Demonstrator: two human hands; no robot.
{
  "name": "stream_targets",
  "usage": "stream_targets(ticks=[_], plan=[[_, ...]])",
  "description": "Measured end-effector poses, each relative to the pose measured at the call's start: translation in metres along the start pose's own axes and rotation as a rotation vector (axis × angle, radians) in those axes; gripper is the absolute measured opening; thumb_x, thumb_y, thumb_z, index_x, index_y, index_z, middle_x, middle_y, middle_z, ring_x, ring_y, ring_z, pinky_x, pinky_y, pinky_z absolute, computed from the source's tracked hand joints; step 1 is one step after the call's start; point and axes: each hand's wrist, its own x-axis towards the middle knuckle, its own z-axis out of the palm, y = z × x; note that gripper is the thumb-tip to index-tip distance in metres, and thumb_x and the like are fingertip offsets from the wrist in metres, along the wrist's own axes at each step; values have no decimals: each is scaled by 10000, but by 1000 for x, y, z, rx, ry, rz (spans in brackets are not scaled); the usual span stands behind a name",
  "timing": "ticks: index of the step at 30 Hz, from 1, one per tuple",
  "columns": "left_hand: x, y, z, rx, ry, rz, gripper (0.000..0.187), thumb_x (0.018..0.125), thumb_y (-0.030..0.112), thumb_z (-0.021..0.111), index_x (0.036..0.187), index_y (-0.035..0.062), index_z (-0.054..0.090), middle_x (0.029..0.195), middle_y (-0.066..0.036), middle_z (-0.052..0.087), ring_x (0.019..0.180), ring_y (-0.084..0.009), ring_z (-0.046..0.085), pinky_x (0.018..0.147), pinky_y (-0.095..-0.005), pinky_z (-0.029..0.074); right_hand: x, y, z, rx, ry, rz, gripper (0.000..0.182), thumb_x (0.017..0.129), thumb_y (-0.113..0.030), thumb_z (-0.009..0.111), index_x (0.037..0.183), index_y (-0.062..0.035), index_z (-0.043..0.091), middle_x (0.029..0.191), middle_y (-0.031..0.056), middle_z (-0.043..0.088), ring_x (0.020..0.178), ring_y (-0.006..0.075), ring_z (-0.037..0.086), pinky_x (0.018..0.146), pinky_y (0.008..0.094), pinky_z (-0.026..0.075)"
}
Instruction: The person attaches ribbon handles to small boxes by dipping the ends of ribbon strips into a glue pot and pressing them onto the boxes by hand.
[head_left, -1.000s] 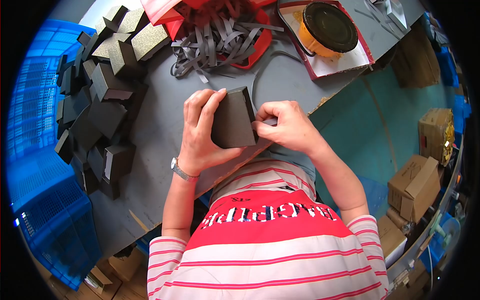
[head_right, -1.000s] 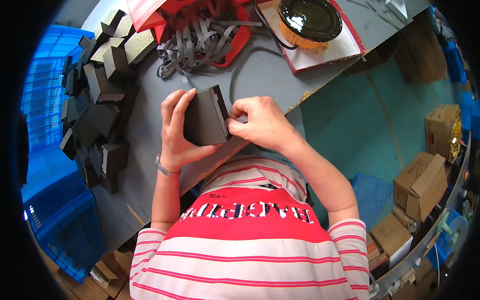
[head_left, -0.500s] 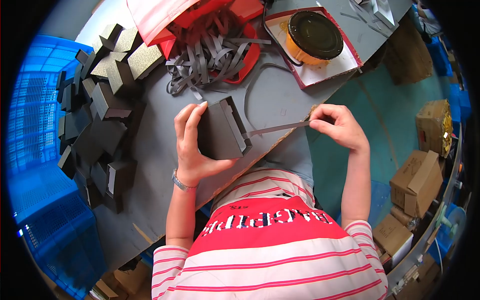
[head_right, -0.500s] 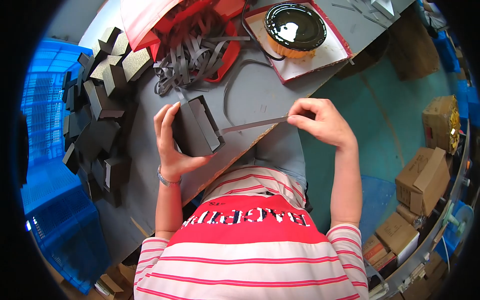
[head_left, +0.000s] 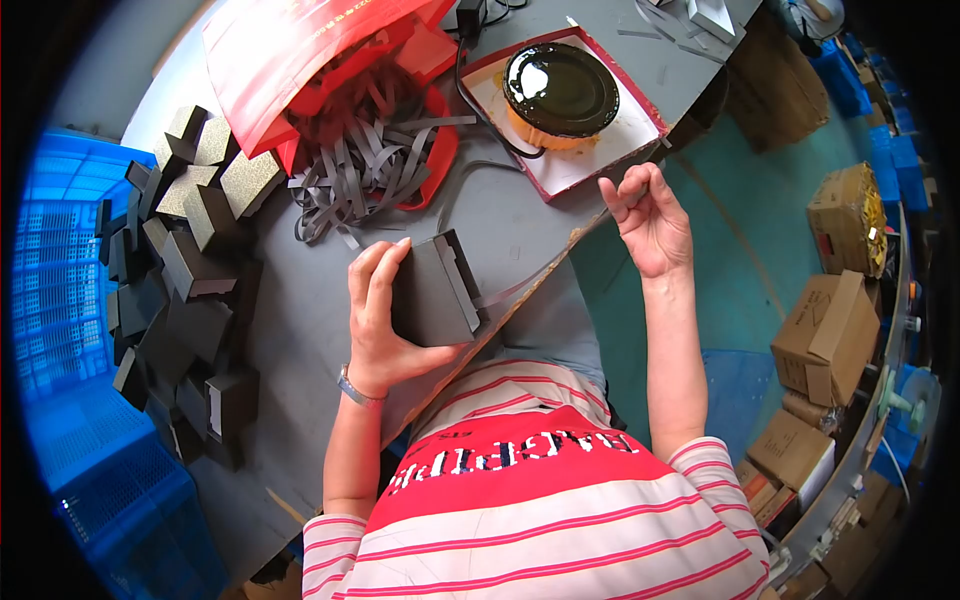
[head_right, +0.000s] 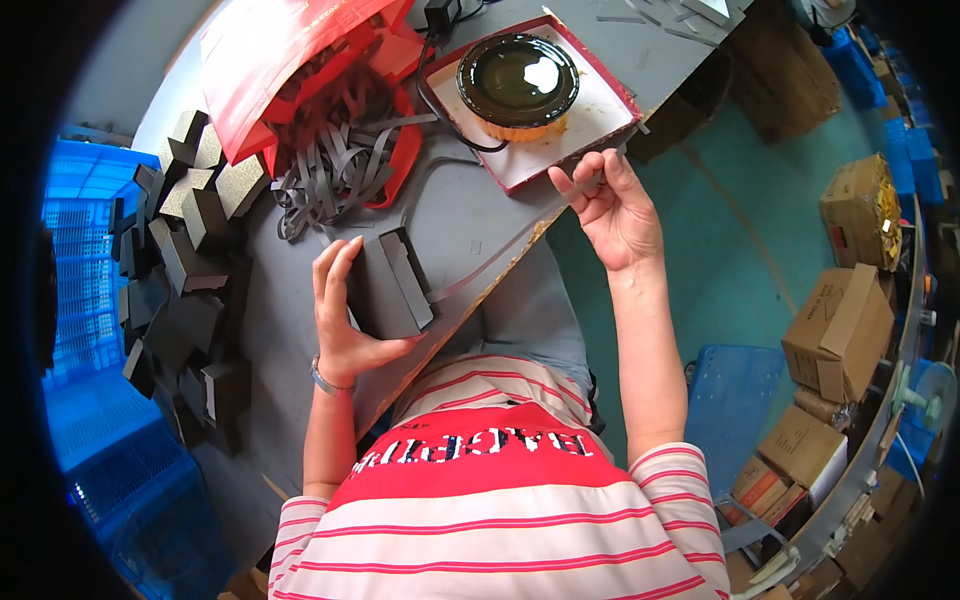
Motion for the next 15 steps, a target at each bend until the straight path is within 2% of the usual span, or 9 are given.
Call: stream_targets(ticks=[2,3,4,7,15], plan=[[3,3,3,-32,-26,-3,995,463,249,895,1355,23,516,1299,-160,476,1197,-325,498,995,-417,468,7,-4,11,80,45,103,103,959,-143,665,960,-39,669,853,52,649,713,94,581,750,254,558],[4,5,5,-43,-37,-10,996,465,258,901,1352,19,517,1298,-161,477,1198,-325,496,997,-417,464,10,-3,19,13,85,73,102,952,-130,677,956,-31,653,827,40,626,629,59,477,604,197,467],[6,6,7,-53,-45,-9,981,474,263,906,1342,13,523,1295,-166,479,1198,-330,492,1004,-420,455,14,-3,22,12,84,73,102,952,-130,677,956,-31,653,827,40,626,629,59,477,604,197,467],[12,10,15,-70,-73,2,954,492,244,896,1338,11,523,1283,-175,483,1190,-348,489,1014,-440,443,21,-3,34,-477,212,10,102,931,-113,694,935,-23,645,789,32,615,578,32,434,526,193,378],[22,12,29,-143,-133,68,979,479,217,881,1360,15,505,1276,-175,486,1176,-366,488,1018,-459,424,35,2,49,-650,319,-42,146,898,-140,726,835,-43,637,693,-12,569,493,6,369,440,179,279]])
